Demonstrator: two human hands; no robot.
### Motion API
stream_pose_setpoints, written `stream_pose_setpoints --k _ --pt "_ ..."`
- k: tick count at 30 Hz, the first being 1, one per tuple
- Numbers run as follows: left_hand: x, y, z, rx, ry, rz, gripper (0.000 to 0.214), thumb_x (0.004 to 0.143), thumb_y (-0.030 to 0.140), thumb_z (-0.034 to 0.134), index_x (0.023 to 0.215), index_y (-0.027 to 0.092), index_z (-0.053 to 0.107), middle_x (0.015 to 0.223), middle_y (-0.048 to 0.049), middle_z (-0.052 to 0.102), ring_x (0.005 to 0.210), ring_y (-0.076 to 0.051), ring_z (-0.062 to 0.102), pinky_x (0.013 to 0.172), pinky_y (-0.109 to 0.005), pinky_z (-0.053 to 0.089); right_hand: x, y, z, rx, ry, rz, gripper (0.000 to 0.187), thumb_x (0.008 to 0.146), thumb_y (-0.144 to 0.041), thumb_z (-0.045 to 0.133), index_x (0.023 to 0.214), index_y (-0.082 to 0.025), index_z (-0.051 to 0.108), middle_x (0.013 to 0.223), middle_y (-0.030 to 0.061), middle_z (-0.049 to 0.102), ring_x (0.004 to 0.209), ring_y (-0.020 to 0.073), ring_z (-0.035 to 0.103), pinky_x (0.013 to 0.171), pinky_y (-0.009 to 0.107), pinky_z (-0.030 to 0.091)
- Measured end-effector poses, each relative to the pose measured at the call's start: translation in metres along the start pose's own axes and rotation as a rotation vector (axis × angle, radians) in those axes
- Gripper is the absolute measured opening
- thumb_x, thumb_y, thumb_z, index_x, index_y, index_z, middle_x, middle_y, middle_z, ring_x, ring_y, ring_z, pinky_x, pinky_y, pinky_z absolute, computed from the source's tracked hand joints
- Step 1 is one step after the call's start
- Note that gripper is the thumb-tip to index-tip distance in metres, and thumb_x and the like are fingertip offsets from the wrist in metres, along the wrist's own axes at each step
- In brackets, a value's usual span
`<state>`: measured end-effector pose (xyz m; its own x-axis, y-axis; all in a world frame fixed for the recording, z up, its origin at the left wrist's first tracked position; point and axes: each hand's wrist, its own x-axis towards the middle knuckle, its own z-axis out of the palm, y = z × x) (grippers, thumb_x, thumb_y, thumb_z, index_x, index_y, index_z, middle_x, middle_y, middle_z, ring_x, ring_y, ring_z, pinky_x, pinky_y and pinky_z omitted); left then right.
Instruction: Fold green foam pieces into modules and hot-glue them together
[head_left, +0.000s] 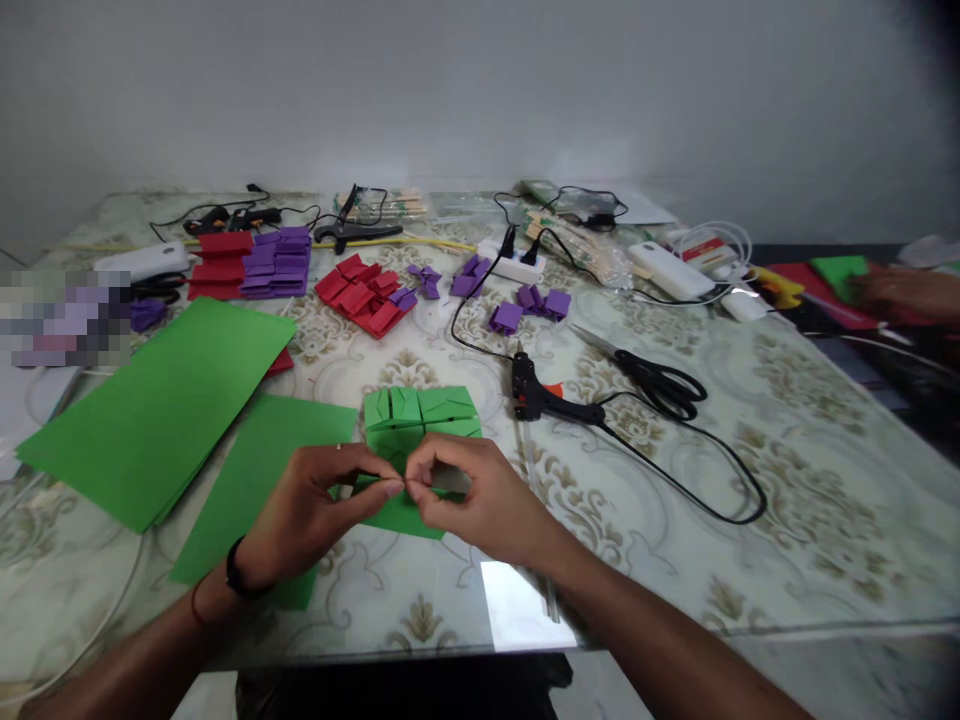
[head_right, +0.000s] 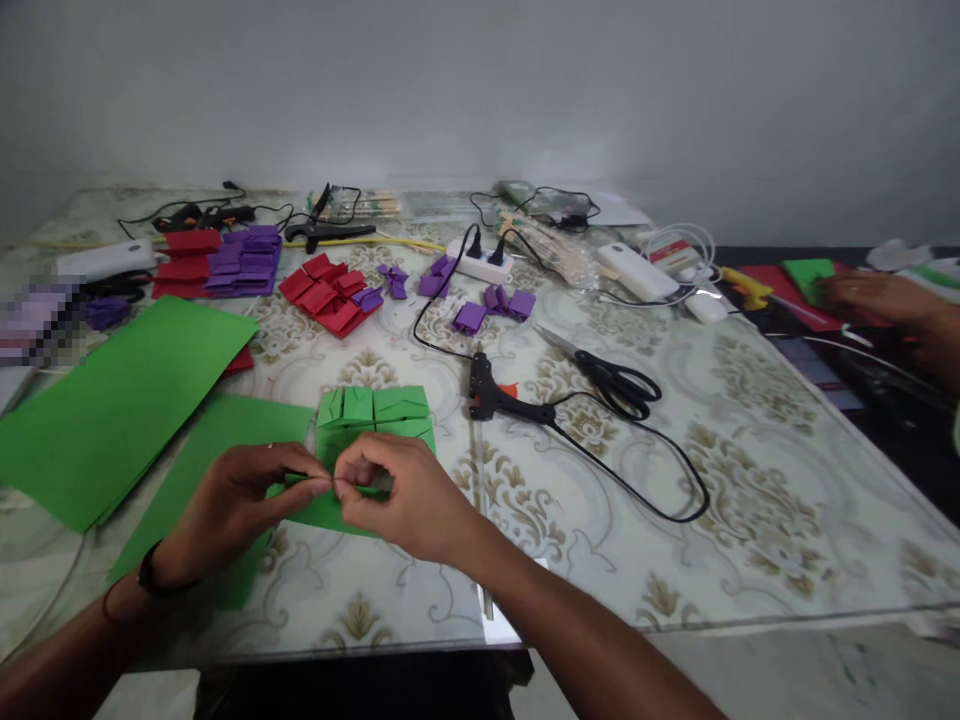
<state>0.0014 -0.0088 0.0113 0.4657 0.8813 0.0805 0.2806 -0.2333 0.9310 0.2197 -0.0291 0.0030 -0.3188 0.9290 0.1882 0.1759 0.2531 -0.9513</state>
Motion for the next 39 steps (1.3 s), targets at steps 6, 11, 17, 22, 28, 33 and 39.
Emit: stream_pose_setpoints --k 6,11,17,22,28,33,39 --pt "0.001 0.007 -0.005 -0.023 0.038 0.02 0.008 0.089 0.022 0.079 0.082 0.022 0.083 0.075 0.0 0.081 0.067 -0.015 0.071 0.066 -0.024 0.052 0.001 -0.003 -0.004 0.002 -0.005 -0.035 0.015 0.078 -0.007 0.065 0.076 -0.021 0.063 0.073 -0.0051 0.063 0.071 0.0114 0.058 0.069 0.023 0.044" --pt "0.002 0.011 -0.015 -0.039 0.131 -0.013 0.01 0.087 0.023 0.077 0.078 0.023 0.08 0.072 0.0008 0.078 0.065 -0.015 0.07 0.061 -0.022 0.052 0.002 -0.003 -0.023 -0.036 0.027 -0.012 0.015 0.074 -0.006 0.064 0.073 -0.021 0.062 0.071 -0.0055 0.062 0.068 0.0111 0.057 0.067 0.024 0.044" --pt "0.003 0.01 -0.009 -0.023 0.132 -0.074 0.014 0.09 0.03 0.077 0.08 0.021 0.08 0.076 -0.0013 0.081 0.068 -0.017 0.073 0.062 -0.023 0.055 0.004 -0.001 -0.032 -0.034 0.071 0.051 0.009 0.082 -0.013 0.065 0.08 -0.021 0.066 0.076 -0.0023 0.066 0.072 0.014 0.062 0.069 0.026 0.049" --pt "-0.001 0.005 0.0 0.057 0.114 -0.009 0.012 0.093 0.028 0.078 0.084 0.023 0.083 0.077 -0.0004 0.082 0.068 -0.016 0.072 0.067 -0.025 0.054 0.005 -0.001 -0.015 -0.056 0.039 0.018 0.004 0.087 -0.016 0.07 0.085 -0.02 0.071 0.078 -0.0014 0.07 0.073 0.0138 0.064 0.07 0.025 0.049" --pt "-0.002 0.002 0.007 0.039 0.011 0.026 0.012 0.095 0.023 0.073 0.088 0.021 0.083 0.081 -0.0022 0.082 0.07 -0.017 0.073 0.068 -0.025 0.055 0.002 0.0 -0.003 -0.081 0.002 -0.051 0.013 0.081 -0.008 0.066 0.081 -0.021 0.066 0.077 -0.0029 0.067 0.071 0.0129 0.061 0.068 0.025 0.047" --pt "-0.001 0.005 0.007 0.092 0.023 0.049 0.01 0.088 0.016 0.07 0.082 0.02 0.078 0.075 -0.0007 0.079 0.067 -0.015 0.07 0.066 -0.025 0.053 0.001 -0.002 -0.006 -0.073 -0.022 -0.076 0.015 0.077 -0.007 0.064 0.078 -0.022 0.062 0.074 -0.0042 0.063 0.07 0.0127 0.058 0.068 0.025 0.045" --pt "0.003 0.009 -0.013 0.105 0.144 0.025 0.011 0.087 0.021 0.071 0.076 0.021 0.073 0.072 -0.0004 0.076 0.067 -0.017 0.069 0.064 -0.026 0.053 0.003 0.0 -0.032 -0.092 0.037 0.021 0.015 0.072 -0.007 0.063 0.074 -0.022 0.061 0.071 -0.0042 0.063 0.067 0.0133 0.058 0.066 0.026 0.045"
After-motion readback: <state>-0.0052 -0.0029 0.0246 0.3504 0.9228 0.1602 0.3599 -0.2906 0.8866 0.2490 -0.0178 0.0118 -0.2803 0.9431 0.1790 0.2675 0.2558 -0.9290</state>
